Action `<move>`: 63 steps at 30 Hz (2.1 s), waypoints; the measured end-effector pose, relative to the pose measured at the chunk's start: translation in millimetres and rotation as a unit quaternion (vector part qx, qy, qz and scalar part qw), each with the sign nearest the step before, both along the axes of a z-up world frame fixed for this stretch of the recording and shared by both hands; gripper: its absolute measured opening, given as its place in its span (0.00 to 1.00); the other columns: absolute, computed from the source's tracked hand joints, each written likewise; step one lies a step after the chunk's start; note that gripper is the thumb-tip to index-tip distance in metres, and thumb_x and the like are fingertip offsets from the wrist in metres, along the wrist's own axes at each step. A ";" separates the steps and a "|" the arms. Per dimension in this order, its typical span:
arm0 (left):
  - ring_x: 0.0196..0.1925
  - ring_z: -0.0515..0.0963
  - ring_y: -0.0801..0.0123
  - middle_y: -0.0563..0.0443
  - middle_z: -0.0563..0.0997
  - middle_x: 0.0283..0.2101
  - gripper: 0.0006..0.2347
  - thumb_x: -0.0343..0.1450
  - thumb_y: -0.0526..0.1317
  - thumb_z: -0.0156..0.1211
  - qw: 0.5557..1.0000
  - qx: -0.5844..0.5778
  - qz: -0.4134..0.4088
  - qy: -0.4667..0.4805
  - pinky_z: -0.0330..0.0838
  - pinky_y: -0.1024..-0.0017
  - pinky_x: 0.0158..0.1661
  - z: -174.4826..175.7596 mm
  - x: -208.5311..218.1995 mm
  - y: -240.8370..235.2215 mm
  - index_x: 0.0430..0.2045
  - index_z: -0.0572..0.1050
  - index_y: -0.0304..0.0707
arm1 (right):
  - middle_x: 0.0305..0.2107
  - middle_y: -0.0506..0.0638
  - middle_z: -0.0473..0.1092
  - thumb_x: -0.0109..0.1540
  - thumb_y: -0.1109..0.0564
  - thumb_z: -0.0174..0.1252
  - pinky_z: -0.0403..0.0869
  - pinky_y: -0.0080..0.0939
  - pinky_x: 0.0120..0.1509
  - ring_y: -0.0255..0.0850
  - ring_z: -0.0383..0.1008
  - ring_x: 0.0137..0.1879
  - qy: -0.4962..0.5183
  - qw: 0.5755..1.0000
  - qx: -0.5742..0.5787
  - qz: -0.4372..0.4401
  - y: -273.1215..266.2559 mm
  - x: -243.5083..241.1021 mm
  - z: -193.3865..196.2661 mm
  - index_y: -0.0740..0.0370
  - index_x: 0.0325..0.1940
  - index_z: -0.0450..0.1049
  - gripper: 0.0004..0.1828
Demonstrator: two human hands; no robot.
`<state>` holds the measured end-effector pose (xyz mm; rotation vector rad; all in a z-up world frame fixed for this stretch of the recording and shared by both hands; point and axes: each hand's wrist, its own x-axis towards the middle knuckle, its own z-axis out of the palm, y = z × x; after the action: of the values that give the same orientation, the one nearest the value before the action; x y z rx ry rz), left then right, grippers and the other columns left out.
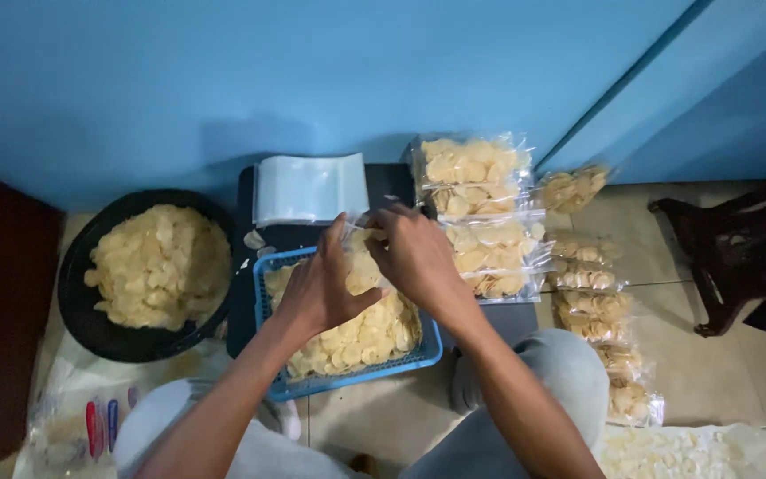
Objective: The person sits on the floor and packs potato chips from a blue basket into clear plastic bags. They repeatedly scoop chips by hand, place them into bags, and set the filled bags aside on the floor.
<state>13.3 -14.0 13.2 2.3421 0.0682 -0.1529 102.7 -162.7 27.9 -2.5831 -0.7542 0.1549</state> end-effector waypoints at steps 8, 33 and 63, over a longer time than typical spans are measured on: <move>0.47 0.77 0.21 0.31 0.66 0.61 0.49 0.58 0.52 0.69 1.000 0.016 0.006 -0.008 0.72 0.30 0.46 0.1 0.3 -2.6 0.72 0.44 0.41 | 0.29 0.65 0.78 0.60 0.50 0.58 0.77 0.72 0.45 0.73 0.80 0.40 0.076 0.996 -0.042 -0.030 -0.7 -4.1 5.0 0.52 0.55 0.77 0.19; 0.50 0.77 0.21 0.34 0.65 0.65 0.49 0.58 0.51 0.70 0.999 0.043 0.002 0.032 0.70 0.33 0.53 5.9 -6.3 -1.2 0.72 0.43 0.43 | 0.21 0.60 0.77 0.61 0.50 0.59 0.79 0.66 0.41 0.71 0.78 0.32 0.076 0.996 -0.049 0.000 1.0 -6.9 0.2 0.57 0.31 0.82 0.11; 0.35 0.83 0.33 0.33 0.68 0.61 0.47 0.58 0.48 0.75 0.989 -0.049 0.094 -0.103 0.77 0.40 0.36 -32.4 -21.1 14.1 0.70 0.48 0.39 | 0.35 0.51 0.81 0.61 0.58 0.58 0.80 0.60 0.37 0.53 0.84 0.42 0.045 0.931 -0.357 0.058 -26.2 -24.6 -237.0 0.60 0.38 0.83 0.09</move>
<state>-7.8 0.1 -19.2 2.2269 0.1759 0.1747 78.2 -189.0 -209.1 -3.1675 -0.9488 0.6945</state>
